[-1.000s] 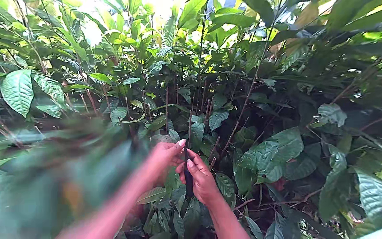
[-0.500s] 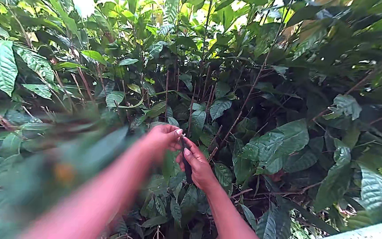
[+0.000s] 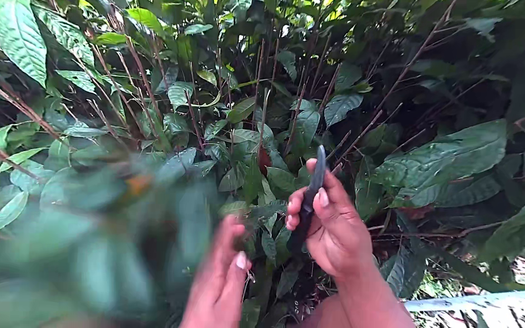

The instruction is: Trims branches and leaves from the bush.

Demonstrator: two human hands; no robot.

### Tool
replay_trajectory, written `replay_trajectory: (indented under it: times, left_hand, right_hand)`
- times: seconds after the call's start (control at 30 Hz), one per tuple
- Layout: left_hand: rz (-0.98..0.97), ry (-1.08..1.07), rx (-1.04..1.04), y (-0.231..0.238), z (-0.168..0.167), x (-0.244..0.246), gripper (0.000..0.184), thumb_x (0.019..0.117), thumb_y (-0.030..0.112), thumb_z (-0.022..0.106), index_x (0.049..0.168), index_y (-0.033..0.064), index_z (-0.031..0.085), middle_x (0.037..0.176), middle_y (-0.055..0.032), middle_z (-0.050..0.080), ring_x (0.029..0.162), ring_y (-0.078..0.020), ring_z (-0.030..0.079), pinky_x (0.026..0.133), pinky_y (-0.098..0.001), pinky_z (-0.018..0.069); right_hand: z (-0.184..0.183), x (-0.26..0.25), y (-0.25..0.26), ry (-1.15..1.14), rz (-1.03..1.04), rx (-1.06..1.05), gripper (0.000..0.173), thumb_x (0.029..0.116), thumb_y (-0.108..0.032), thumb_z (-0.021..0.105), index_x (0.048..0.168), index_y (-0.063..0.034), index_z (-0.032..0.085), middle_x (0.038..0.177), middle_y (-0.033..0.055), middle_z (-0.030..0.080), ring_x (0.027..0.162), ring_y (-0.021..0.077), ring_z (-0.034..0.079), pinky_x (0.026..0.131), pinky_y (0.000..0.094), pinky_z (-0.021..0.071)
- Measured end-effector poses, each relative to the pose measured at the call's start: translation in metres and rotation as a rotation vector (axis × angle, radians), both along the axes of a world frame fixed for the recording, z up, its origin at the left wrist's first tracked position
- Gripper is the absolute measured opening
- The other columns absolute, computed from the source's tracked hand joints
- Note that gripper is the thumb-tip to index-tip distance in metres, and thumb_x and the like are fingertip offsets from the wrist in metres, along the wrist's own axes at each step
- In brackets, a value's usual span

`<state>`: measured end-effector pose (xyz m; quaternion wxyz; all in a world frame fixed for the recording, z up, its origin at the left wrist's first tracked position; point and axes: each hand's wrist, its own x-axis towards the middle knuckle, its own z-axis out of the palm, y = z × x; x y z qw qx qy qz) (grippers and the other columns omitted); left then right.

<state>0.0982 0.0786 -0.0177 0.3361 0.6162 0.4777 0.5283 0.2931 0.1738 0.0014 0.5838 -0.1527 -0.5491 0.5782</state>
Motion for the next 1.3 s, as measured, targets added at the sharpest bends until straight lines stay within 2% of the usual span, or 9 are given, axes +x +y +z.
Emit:
replay_trajectory:
  times: [0.1, 0.13, 0.2, 0.27, 0.37, 0.47, 0.63, 1.13, 1.3]
  left_hand:
    - [0.082, -0.016, -0.244, 0.040, -0.061, 0.005, 0.072, 0.1004, 0.013, 0.051, 0.163, 0.0047, 0.015, 0.156, -0.0176, 0.041, 0.110, -0.0200, 0.067, 0.084, -0.0378, 0.0604]
    - [0.050, -0.016, -0.298, 0.059, -0.073, 0.001, 0.071, 0.1002, 0.011, 0.054, 0.162, 0.0044, 0.019, 0.154, -0.0195, 0.043, 0.117, -0.0237, 0.066, 0.093, -0.0404, 0.0590]
    - [-0.023, -0.027, -0.330, 0.088, -0.085, -0.010, 0.051, 0.1017, 0.009, 0.057, 0.150, 0.0008, 0.045, 0.140, -0.0178, 0.058, 0.117, -0.0223, 0.065, 0.100, -0.0385, 0.0554]
    - [-0.080, -0.111, -0.360, 0.107, -0.086, -0.019, 0.030, 0.1034, 0.005, 0.050, 0.130, -0.0023, 0.061, 0.125, -0.0141, 0.067, 0.106, -0.0176, 0.069, 0.095, -0.0344, 0.0573]
    - [-0.125, -0.432, -0.386, 0.115, -0.086, -0.025, 0.035, 0.1034, 0.010, 0.033, 0.121, -0.0061, 0.060, 0.112, -0.0126, 0.066, 0.094, -0.0171, 0.069, 0.086, -0.0344, 0.0583]
    - [-0.150, -0.507, -0.346, 0.117, -0.085, -0.026, 0.040, 0.1101, 0.023, 0.034, 0.113, -0.0044, 0.062, 0.101, -0.0098, 0.070, 0.085, -0.0155, 0.070, 0.081, -0.0335, 0.0597]
    - [-0.157, -0.492, -0.344, 0.118, -0.084, -0.030, 0.033, 0.1094, 0.021, 0.045, 0.106, -0.0035, 0.066, 0.095, -0.0089, 0.072, 0.081, -0.0147, 0.071, 0.080, -0.0321, 0.0608]
    - [-0.158, -0.529, -0.416, 0.121, -0.075, -0.033, 0.028, 0.1076, 0.016, 0.051, 0.093, -0.0011, 0.067, 0.086, -0.0069, 0.073, 0.077, -0.0150, 0.072, 0.078, -0.0319, 0.0616]
    - [-0.142, -0.508, -0.461, 0.127, -0.077, -0.034, 0.024, 0.1069, 0.012, 0.052, 0.091, -0.0008, 0.064, 0.085, -0.0070, 0.072, 0.075, -0.0150, 0.072, 0.076, -0.0316, 0.0617]
  right_hand:
    - [-0.034, -0.022, -0.011, -0.084, -0.029, -0.058, 0.054, 0.1082, -0.032, 0.048, 0.155, -0.0061, 0.037, 0.095, 0.0007, 0.067, 0.079, 0.0101, 0.064, 0.074, 0.0278, 0.0577]
    - [-0.050, -0.029, -0.012, -0.130, -0.036, -0.076, 0.057, 0.1084, -0.031, 0.047, 0.155, 0.0001, 0.033, 0.094, 0.0005, 0.067, 0.078, 0.0099, 0.064, 0.073, 0.0283, 0.0574]
    - [-0.084, -0.041, -0.013, -0.209, -0.038, -0.157, 0.058, 0.1074, -0.026, 0.043, 0.155, 0.0046, 0.030, 0.092, 0.0015, 0.066, 0.075, 0.0105, 0.063, 0.069, 0.0285, 0.0567]
    - [-0.112, -0.049, -0.010, -0.260, -0.032, -0.244, 0.055, 0.1068, -0.021, 0.039, 0.155, 0.0043, 0.030, 0.090, 0.0032, 0.066, 0.072, 0.0111, 0.063, 0.067, 0.0277, 0.0556]
    - [-0.127, -0.060, -0.004, -0.290, 0.008, -0.293, 0.052, 0.1073, -0.019, 0.037, 0.154, 0.0022, 0.034, 0.089, 0.0042, 0.066, 0.070, 0.0106, 0.062, 0.064, 0.0254, 0.0542]
    - [-0.126, -0.067, 0.004, -0.297, 0.034, -0.287, 0.050, 0.1068, -0.019, 0.039, 0.153, 0.0009, 0.037, 0.091, 0.0059, 0.067, 0.071, 0.0114, 0.063, 0.063, 0.0255, 0.0543]
    - [-0.129, -0.071, 0.006, -0.274, 0.062, -0.265, 0.051, 0.1065, -0.019, 0.041, 0.153, 0.0015, 0.037, 0.097, 0.0084, 0.067, 0.072, 0.0117, 0.064, 0.062, 0.0238, 0.0543]
    - [-0.132, -0.065, 0.010, -0.288, 0.113, -0.281, 0.054, 0.1068, -0.021, 0.042, 0.155, 0.0006, 0.032, 0.095, 0.0059, 0.066, 0.071, 0.0100, 0.062, 0.063, 0.0228, 0.0538]
    - [-0.142, -0.063, 0.015, -0.300, 0.116, -0.299, 0.056, 0.1076, -0.021, 0.041, 0.158, 0.0004, 0.029, 0.103, 0.0086, 0.067, 0.070, 0.0094, 0.062, 0.059, 0.0222, 0.0529]
